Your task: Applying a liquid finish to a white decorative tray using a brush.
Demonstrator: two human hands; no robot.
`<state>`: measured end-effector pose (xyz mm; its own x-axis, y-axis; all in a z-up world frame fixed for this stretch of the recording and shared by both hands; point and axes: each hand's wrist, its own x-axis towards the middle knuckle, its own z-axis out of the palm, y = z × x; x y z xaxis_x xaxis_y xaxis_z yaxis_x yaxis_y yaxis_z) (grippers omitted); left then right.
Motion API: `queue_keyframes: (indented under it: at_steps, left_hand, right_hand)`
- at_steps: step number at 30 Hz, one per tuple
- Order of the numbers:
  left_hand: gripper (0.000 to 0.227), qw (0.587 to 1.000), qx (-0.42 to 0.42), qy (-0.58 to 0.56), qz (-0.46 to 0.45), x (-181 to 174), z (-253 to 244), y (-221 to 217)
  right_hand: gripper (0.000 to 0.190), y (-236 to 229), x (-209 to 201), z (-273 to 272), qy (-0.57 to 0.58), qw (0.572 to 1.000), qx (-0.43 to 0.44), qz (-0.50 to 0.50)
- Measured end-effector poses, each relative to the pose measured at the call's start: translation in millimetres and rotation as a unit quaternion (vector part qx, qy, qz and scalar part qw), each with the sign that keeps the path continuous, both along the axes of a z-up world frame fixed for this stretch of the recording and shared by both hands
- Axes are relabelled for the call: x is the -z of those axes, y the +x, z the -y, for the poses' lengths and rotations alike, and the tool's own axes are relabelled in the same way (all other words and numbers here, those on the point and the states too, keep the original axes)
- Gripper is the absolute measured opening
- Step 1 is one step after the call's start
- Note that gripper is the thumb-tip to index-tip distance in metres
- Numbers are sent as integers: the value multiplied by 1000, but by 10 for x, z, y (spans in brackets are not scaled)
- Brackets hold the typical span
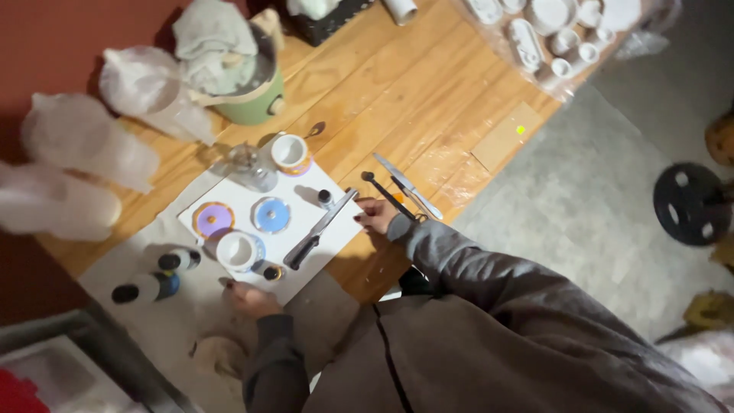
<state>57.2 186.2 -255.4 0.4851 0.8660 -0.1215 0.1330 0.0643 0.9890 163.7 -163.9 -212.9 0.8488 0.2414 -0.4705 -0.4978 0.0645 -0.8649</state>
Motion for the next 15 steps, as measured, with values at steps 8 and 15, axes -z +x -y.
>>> queue_keyframes:
  at_steps: [8, 15]
  left_hand:
    - [46, 979, 137, -148, 8, -757, -25, -207]
    - [45, 948, 161, -274, 36, -422, -213, -502]
  right_hand:
    - [18, -271, -778, -288, -413, 889, 17, 198]
    - [34, -504, -904, -356, -402, 895, 76, 174]
